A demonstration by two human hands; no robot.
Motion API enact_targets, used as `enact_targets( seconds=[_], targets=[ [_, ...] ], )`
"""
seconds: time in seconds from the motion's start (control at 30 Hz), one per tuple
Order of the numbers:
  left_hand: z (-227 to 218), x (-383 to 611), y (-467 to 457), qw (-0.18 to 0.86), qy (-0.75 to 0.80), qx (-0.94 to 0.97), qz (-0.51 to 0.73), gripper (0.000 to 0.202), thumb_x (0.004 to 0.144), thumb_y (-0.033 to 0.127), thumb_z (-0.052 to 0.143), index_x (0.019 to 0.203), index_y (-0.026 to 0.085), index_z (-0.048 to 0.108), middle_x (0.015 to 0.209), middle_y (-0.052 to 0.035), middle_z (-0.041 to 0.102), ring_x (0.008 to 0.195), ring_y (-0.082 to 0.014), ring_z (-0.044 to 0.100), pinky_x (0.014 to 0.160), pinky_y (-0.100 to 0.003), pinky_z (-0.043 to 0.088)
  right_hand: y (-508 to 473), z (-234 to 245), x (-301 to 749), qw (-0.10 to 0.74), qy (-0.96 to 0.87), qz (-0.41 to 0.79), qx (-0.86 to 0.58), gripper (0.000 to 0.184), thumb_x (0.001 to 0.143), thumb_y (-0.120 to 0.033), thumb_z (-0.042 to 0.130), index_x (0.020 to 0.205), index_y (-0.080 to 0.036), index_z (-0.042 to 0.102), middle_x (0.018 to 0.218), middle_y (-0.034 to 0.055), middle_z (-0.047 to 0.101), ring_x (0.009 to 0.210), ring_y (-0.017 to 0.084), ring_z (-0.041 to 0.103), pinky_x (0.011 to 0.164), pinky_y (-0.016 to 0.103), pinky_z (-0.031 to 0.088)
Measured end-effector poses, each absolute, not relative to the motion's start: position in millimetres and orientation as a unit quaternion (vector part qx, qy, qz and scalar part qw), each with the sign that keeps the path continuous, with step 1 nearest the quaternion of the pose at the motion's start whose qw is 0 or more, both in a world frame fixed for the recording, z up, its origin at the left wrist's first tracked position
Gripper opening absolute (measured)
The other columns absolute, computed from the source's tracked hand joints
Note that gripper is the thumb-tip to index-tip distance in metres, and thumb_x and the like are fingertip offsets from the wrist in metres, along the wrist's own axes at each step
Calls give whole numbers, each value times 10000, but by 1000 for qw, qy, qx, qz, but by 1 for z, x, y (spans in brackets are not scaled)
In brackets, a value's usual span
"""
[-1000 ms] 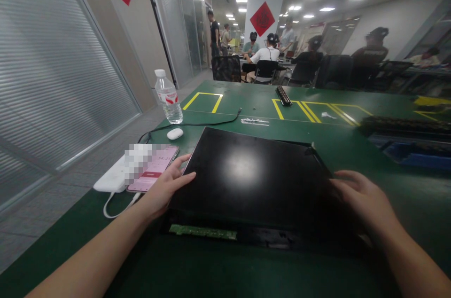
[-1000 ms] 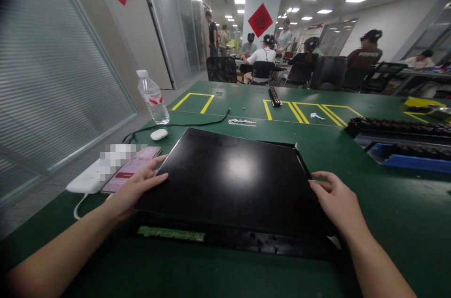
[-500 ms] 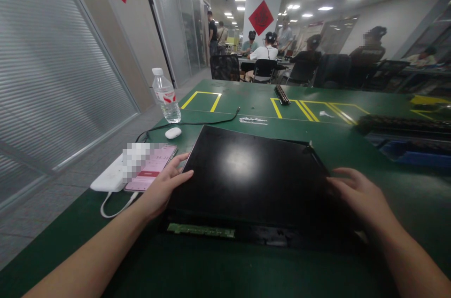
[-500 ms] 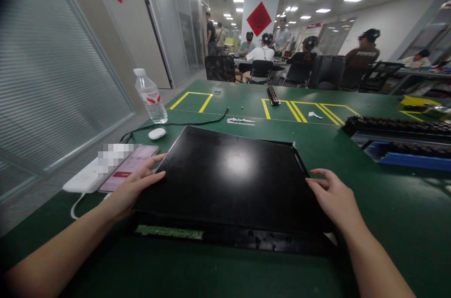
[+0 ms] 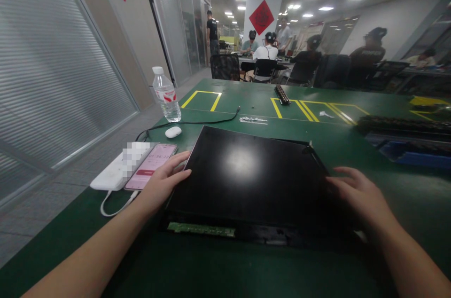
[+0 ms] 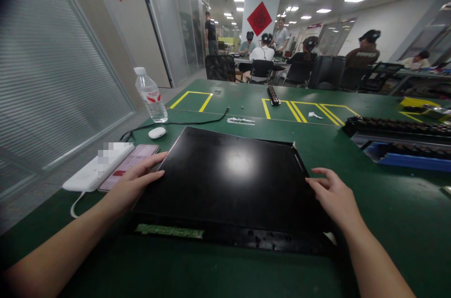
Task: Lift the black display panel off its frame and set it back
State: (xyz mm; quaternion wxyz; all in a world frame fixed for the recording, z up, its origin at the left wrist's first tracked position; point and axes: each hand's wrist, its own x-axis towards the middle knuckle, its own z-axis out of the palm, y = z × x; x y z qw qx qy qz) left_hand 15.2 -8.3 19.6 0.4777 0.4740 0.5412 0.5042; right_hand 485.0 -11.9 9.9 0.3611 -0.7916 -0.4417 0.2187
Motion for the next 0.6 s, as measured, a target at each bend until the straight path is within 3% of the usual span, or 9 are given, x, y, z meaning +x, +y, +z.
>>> enact_targets(
  seconds=[0.1,0.23,0.6],
  targets=[
    [14,10,-5,427,561,510,494,421,689,396,923,1081,260,850,1526,-117,648,1528,-395,449,1270,-496,321,-12,7,487,365,-440,225,-789,439,668,-481,687,1059,-281,682,889,56,826,639,268,675,710,433,525],
    [4,4,0,407,574,543,458,416,706,414,891,1096,272,849,1516,-119,637,1541,-393,423,1291,-523,258,-14,6,487,365,-442,231,-786,470,674,-501,685,1090,-282,685,925,64,822,668,266,669,706,424,508],
    [-6,0,6,363,604,580,408,420,679,426,843,1063,256,847,1476,-121,652,1482,-426,486,1273,-543,313,-13,10,485,387,-422,259,-777,460,642,-416,711,1071,-249,695,952,86,820,655,240,635,666,396,520]
  ],
)
